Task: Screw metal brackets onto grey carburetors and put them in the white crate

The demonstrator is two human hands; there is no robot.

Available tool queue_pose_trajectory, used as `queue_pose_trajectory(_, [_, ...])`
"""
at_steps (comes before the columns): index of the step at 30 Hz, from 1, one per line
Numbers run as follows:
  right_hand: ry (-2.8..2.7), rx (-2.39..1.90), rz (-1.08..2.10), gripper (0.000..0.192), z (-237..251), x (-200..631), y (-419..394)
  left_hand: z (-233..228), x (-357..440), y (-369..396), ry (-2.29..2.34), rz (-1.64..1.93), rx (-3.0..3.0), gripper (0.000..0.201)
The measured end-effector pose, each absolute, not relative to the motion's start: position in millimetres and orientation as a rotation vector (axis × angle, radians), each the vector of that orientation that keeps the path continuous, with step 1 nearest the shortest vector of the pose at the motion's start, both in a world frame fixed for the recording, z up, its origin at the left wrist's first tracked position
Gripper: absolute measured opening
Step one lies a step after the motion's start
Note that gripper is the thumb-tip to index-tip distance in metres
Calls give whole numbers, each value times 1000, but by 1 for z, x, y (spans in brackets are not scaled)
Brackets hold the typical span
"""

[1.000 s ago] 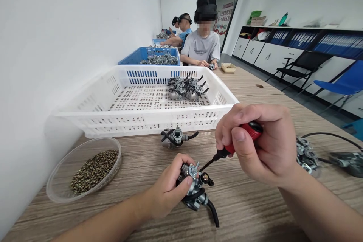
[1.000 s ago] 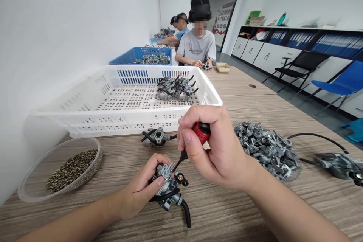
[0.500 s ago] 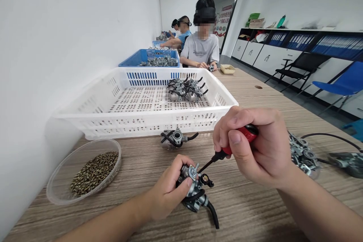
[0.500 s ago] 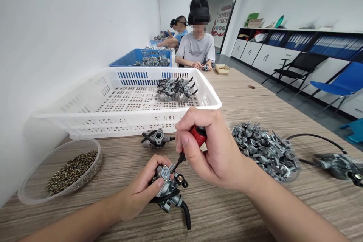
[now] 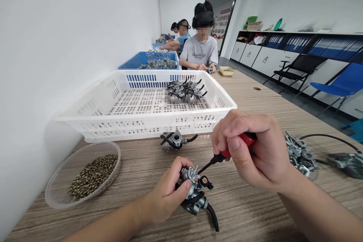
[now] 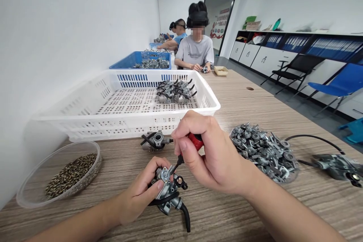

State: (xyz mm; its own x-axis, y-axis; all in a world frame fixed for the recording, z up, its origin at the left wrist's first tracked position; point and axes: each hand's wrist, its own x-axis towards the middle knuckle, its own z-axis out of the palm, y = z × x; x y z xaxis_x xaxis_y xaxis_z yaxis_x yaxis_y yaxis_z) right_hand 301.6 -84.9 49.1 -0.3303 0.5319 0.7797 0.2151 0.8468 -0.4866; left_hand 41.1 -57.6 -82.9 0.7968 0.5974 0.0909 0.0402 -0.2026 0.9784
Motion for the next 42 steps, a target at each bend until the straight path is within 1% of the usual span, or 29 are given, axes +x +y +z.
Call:
queue_pose_trajectory(5, [-1918, -542, 350, 43, 50, 300, -86, -84, 42, -57, 494, 562, 1724, 57])
queue_pose_trajectory(12, [-1928, -553, 322, 38, 51, 298, -85, -87, 40, -57, 489, 567, 1721, 49])
queue_pose_trajectory(20, [-1917, -588, 325, 36, 49, 299, -87, -87, 41, -57, 498, 560, 1708, 52])
queue_pose_trajectory(25, [-1955, -567, 347, 39, 50, 299, -88, -86, 41, -58, 495, 554, 1696, 52])
queue_pose_trajectory(28, [-2025, -598, 315, 36, 57, 300, -89, -86, 40, -59, 487, 550, 1695, 51])
queue_pose_trajectory(31, [-2154, -624, 346, 33, 69, 302, -95, -85, 41, -59, 485, 580, 1735, 47])
queue_pose_trajectory(35, [-2301, -757, 478, 39, 86, 310, -108, -81, 43, -55, 463, 741, 1933, 31])
queue_pose_trajectory(37, [-2333, -828, 504, 37, 92, 314, -113, -82, 44, -53, 426, 829, 2035, 26])
queue_pose_trajectory(39, [-2327, -851, 515, 32, 95, 316, -113, -85, 43, -51, 418, 871, 2100, 32])
queue_pose_trajectory(42, [-2286, -792, 540, 28, 92, 317, -105, -88, 41, -49, 416, 908, 2186, 53])
